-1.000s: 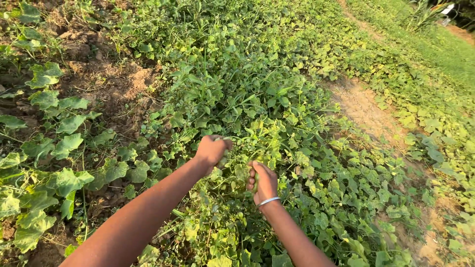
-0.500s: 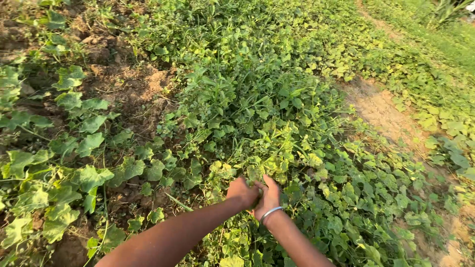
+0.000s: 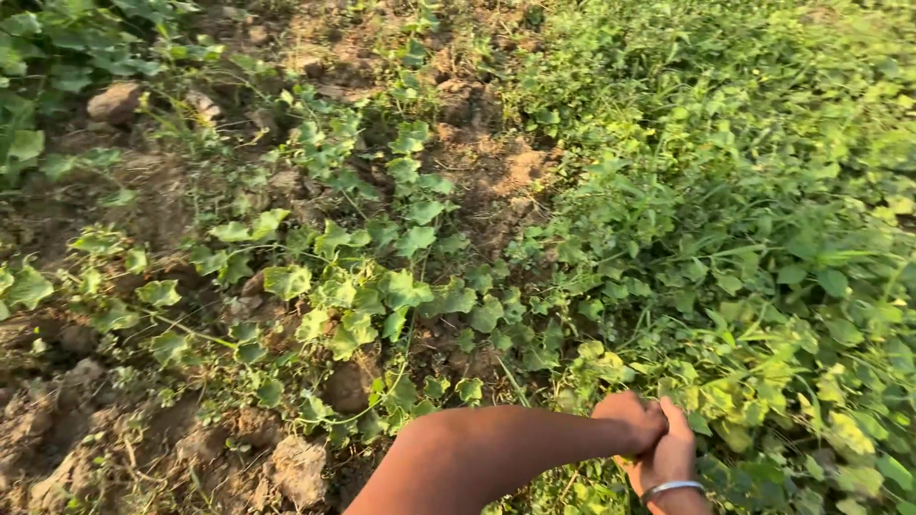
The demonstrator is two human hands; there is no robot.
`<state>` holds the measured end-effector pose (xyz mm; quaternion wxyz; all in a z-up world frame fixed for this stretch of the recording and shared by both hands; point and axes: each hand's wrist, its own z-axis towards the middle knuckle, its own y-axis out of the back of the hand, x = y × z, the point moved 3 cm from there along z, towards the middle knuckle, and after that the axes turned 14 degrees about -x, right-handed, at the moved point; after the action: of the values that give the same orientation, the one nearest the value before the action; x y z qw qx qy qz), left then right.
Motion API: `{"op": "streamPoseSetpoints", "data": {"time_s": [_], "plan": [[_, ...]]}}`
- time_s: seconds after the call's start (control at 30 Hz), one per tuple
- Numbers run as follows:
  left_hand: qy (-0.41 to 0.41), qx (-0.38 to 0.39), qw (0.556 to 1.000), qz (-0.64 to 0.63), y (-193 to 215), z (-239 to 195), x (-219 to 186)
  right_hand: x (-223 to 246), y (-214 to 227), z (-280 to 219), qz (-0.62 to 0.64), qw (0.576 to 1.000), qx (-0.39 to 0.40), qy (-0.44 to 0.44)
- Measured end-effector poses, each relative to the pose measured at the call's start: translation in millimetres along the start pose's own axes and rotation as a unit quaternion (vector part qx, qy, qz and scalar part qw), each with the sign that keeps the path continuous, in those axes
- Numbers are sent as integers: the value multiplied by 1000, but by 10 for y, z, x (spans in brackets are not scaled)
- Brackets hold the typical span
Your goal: The person walks along a dense vine patch in a field and picks small green gourds from the plants by hand, moving leaves aside to find them and collecting the picked gourds in one hand while continuing along the row.
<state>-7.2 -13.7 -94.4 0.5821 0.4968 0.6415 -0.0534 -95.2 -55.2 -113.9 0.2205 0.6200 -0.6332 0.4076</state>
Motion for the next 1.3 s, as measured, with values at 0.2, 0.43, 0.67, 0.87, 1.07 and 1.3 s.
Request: {"op": "streamPoseSetpoints", "data": {"time_s": [0.2,0.43,0.67,0.87,1.07,1.3], "plan": [[34,-12,999,21,21,60,170,10,-223,-392,-53,997,-42,-48],[45,-46,998,-22,104,2,203,-121,-7,42,-22,999,28,-14],[59,-26,997,-47,95,-50,163,35,-160,-406,-7,999,-15,-47],[55,-16,996,-63,225,-153,119,49,-172,-457,-7,999,17,-33],[38,-1,998,-47,262,-47,226,109,-226,-667,-5,996,20,-87],[40,-30,997,-53,373,-58,194,10,-81,-425,13,997,22,-77]]}}
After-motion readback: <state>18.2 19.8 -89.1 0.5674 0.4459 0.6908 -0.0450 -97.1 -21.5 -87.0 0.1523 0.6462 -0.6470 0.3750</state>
